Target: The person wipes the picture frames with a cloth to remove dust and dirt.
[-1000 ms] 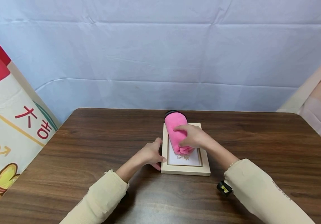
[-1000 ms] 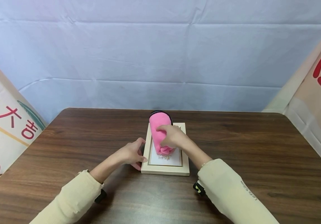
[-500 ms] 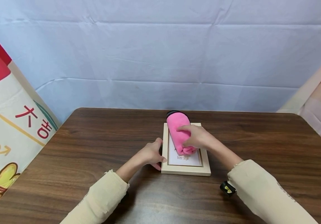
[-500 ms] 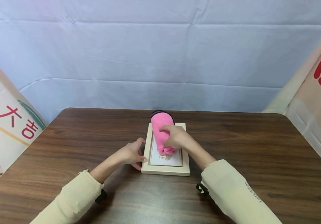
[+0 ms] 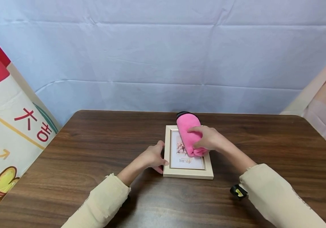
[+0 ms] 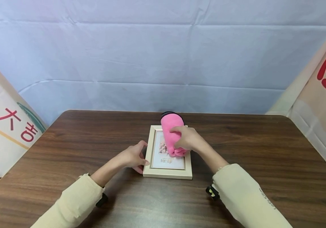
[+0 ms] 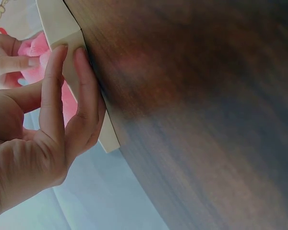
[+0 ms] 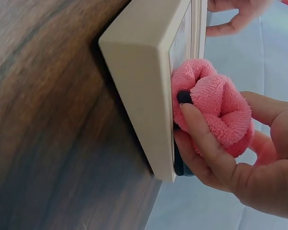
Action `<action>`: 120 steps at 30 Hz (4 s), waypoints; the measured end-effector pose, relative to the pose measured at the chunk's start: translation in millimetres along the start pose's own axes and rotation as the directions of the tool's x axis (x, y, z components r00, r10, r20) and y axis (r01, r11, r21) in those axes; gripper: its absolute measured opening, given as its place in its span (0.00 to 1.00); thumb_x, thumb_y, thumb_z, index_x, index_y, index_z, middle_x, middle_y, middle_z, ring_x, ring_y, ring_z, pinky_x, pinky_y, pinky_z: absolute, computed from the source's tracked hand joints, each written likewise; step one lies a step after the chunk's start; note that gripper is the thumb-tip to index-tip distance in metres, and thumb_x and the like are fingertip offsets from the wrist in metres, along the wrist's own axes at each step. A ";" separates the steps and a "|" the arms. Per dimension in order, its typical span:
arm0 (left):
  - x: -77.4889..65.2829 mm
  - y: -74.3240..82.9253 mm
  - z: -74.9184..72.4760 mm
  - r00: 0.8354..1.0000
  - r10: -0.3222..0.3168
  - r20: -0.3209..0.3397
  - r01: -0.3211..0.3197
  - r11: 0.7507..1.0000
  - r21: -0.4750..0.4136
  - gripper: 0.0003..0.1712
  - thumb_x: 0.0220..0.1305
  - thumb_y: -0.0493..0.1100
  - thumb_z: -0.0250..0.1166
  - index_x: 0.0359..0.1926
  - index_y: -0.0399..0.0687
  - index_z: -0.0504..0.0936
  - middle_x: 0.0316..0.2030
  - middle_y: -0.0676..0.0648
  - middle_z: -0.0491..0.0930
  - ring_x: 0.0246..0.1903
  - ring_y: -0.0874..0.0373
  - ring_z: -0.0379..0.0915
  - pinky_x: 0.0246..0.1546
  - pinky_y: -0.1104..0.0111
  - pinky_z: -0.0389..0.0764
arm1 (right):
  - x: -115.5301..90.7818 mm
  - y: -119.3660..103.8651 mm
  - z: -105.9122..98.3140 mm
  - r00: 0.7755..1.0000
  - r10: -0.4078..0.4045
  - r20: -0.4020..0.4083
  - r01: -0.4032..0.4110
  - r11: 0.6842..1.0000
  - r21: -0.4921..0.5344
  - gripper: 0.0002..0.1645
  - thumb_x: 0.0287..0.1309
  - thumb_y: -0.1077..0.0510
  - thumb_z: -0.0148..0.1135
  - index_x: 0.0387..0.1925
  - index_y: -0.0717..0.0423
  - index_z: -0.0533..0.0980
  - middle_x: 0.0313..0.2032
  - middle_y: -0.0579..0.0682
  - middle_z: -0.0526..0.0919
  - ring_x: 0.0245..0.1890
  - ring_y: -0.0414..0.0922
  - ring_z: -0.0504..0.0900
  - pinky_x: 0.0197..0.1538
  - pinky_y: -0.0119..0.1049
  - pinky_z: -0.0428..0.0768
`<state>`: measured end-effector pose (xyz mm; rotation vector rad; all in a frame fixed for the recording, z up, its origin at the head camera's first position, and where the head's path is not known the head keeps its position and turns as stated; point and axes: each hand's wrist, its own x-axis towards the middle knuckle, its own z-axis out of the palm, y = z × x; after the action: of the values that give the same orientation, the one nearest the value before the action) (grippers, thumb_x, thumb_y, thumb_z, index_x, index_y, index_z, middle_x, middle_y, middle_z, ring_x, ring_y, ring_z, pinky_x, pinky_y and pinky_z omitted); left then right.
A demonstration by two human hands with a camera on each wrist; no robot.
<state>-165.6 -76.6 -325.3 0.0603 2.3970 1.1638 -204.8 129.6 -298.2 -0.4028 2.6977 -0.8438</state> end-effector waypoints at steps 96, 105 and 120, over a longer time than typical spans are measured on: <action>0.8 -2.5 -1.0 1.000 0.006 0.011 -0.006 1.000 -0.003 0.32 0.53 0.27 0.63 0.57 0.37 0.59 0.28 0.37 0.70 0.17 0.50 0.78 0.18 0.67 0.80 | -5.3 -7.0 6.8 0.999 0.046 0.026 -0.048 0.997 0.061 0.35 0.43 0.66 0.65 0.58 0.55 0.69 0.56 0.65 0.66 0.33 0.50 0.75 0.24 0.31 0.77; -0.8 -1.6 -1.2 1.000 0.016 0.011 -0.016 1.000 0.001 0.31 0.53 0.26 0.64 0.56 0.36 0.60 0.26 0.38 0.70 0.17 0.50 0.78 0.18 0.67 0.80 | -14.0 -13.0 9.8 1.000 0.015 0.028 -0.015 1.000 0.021 0.35 0.42 0.65 0.66 0.57 0.54 0.71 0.56 0.62 0.68 0.47 0.55 0.67 0.28 0.32 0.75; -2.7 0.1 -2.6 1.000 0.013 0.014 -0.013 1.000 0.011 0.32 0.52 0.27 0.64 0.56 0.35 0.58 0.25 0.37 0.72 0.15 0.53 0.78 0.18 0.68 0.80 | -38.2 -34.6 12.3 0.999 -0.034 0.030 0.033 0.999 0.040 0.34 0.41 0.67 0.61 0.56 0.56 0.71 0.50 0.59 0.74 0.30 0.43 0.76 0.29 0.31 0.77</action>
<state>-164.4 -79.1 -322.7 0.0872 2.3944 1.1517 -159.2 109.2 -280.5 -0.4495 2.6486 -0.8917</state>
